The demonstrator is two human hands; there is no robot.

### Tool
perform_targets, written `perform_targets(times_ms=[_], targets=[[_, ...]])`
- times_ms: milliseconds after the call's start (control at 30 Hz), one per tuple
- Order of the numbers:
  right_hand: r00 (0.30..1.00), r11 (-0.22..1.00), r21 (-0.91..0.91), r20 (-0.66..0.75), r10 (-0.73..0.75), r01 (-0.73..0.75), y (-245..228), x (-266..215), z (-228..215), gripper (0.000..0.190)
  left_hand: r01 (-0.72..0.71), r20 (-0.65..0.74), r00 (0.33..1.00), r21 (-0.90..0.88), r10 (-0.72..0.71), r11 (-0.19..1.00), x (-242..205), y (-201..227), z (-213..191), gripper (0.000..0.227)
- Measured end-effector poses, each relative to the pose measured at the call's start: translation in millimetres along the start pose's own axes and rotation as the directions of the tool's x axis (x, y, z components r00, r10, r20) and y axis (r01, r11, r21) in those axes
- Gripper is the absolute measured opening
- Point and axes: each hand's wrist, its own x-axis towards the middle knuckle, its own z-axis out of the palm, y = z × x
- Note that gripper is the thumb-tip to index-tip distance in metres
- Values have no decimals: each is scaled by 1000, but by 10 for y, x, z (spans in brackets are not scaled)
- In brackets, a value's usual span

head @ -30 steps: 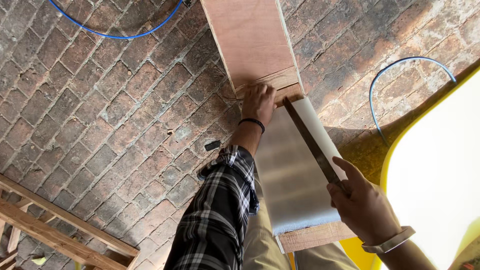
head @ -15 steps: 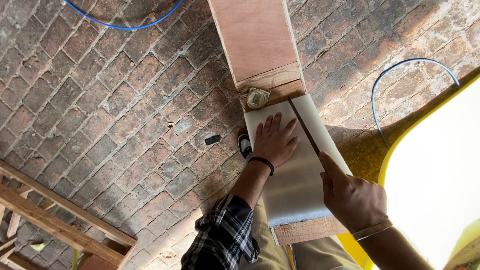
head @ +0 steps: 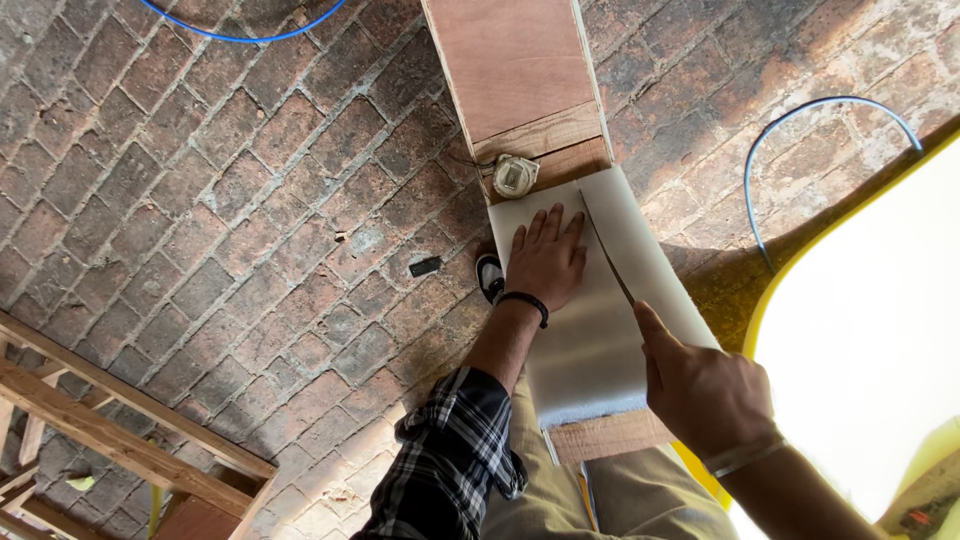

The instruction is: The person cuts a piece of white foam using a knife and a metal ruler as a guide. They measure and trim the foam to fit a wooden frame, then place the cut piece into the frame.

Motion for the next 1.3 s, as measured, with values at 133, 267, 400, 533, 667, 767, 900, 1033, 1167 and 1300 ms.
perform_targets(times_ms=[133,267,400,533,667,767,900,1033,1167,1300], targets=[[978,996,27,-194,-76,83,-9,-124,-12,51,-31,-24,999,-54,29,998,-110,10,-28,57],[1000,1000,-17,-22,3,-4,35,-289,-26,57,-52,81,995,-112,61,992,-440,126,-264,59],[999,1000,-20,-51,-3,2,137,-519,-25,55,-68,287,946,-276,150,959,-1128,483,-470,65],[996,999,-27,-83,-37,35,116,-521,-28,57,-156,127,974,-235,189,959,-1537,704,-552,70],[999,998,-59,-35,-8,6,121,-552,-72,54,-274,36,958,-193,285,942,-1678,733,-503,49],[996,999,-42,-85,19,-23,163,-520,-112,47,-341,-30,939,-190,342,921,-1662,712,-474,45],[996,999,-42,-90,4,-8,143,-552,-70,48,-306,-94,952,-210,292,929,-1721,727,-446,38],[987,996,-76,-149,-60,49,78,-562,-4,51,-319,-110,948,-275,300,907,-1672,702,-488,37],[999,993,-115,-34,7,-10,90,-745,55,56,-291,-110,957,-325,270,900,-1696,672,-484,37],[1000,996,-89,-12,13,-14,145,-894,40,58,-270,-98,963,-355,251,895,-1681,658,-503,42]])
